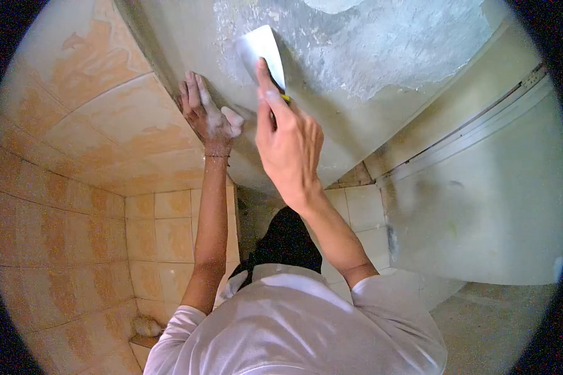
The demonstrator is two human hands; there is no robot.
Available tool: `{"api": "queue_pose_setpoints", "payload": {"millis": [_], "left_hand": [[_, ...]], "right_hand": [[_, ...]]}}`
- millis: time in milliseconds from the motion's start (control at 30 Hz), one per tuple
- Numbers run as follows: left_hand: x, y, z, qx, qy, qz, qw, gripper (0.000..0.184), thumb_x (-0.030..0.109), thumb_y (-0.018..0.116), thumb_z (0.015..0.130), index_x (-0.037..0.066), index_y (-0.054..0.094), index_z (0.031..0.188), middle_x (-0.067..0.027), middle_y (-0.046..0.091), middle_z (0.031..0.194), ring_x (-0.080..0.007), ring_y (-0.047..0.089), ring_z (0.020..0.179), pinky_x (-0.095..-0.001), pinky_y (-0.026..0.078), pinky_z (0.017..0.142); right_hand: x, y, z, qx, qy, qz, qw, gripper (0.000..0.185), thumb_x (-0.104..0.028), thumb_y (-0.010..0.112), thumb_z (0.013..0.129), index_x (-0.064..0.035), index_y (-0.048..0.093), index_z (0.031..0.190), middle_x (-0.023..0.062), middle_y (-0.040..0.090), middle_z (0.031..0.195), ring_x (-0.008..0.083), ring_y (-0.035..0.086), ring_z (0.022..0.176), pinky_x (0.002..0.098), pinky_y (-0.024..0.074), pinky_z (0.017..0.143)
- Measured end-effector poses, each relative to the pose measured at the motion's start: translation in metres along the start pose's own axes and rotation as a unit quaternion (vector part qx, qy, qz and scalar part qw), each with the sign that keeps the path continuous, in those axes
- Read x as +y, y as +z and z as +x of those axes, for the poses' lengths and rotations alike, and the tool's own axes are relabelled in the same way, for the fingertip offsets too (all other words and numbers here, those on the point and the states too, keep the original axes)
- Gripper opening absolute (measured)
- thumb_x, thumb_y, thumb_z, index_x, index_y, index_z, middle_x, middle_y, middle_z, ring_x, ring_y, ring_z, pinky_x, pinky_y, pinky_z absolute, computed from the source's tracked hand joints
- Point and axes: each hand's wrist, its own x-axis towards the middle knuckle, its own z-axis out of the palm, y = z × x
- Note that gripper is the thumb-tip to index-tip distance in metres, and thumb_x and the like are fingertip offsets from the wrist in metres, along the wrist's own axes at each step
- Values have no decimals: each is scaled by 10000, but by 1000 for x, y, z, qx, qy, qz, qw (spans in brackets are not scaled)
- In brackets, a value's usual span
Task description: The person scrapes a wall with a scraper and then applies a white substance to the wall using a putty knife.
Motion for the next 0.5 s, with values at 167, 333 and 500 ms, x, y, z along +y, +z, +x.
{"api": "queue_pose_setpoints", "payload": {"millis": [167, 333, 500], "left_hand": [[2, 1, 2, 4, -2, 7, 1000, 673, 300, 392, 817, -68, 360, 1381, -192, 370, 1433, -424, 342, 1307, -502, 287, 1086], [2, 0, 1, 4, 5, 16, 1000, 678, 279, 410, 803, -67, 352, 1383, -207, 363, 1433, -423, 354, 1301, -510, 296, 1081], [3, -2, 4, 10, 5, -12, 1000, 646, 261, 413, 821, -67, 360, 1375, -210, 352, 1441, -426, 360, 1295, -520, 294, 1084]], "right_hand": [[-10, 1, 5, -8, 1, -42, 999, 336, -43, 519, 926, -77, 583, 1254, 131, 594, 1191, 362, 642, 779, 332, 491, 623], [-9, 5, 5, 6, 1, 5, 1000, 408, -45, 538, 919, -139, 544, 1316, 218, 603, 1012, 384, 453, 602, 303, 444, 560], [-15, -2, 1, -35, 58, -25, 997, 430, -42, 546, 913, -173, 543, 1323, 240, 587, 919, 348, 399, 559, 312, 428, 544]]}}
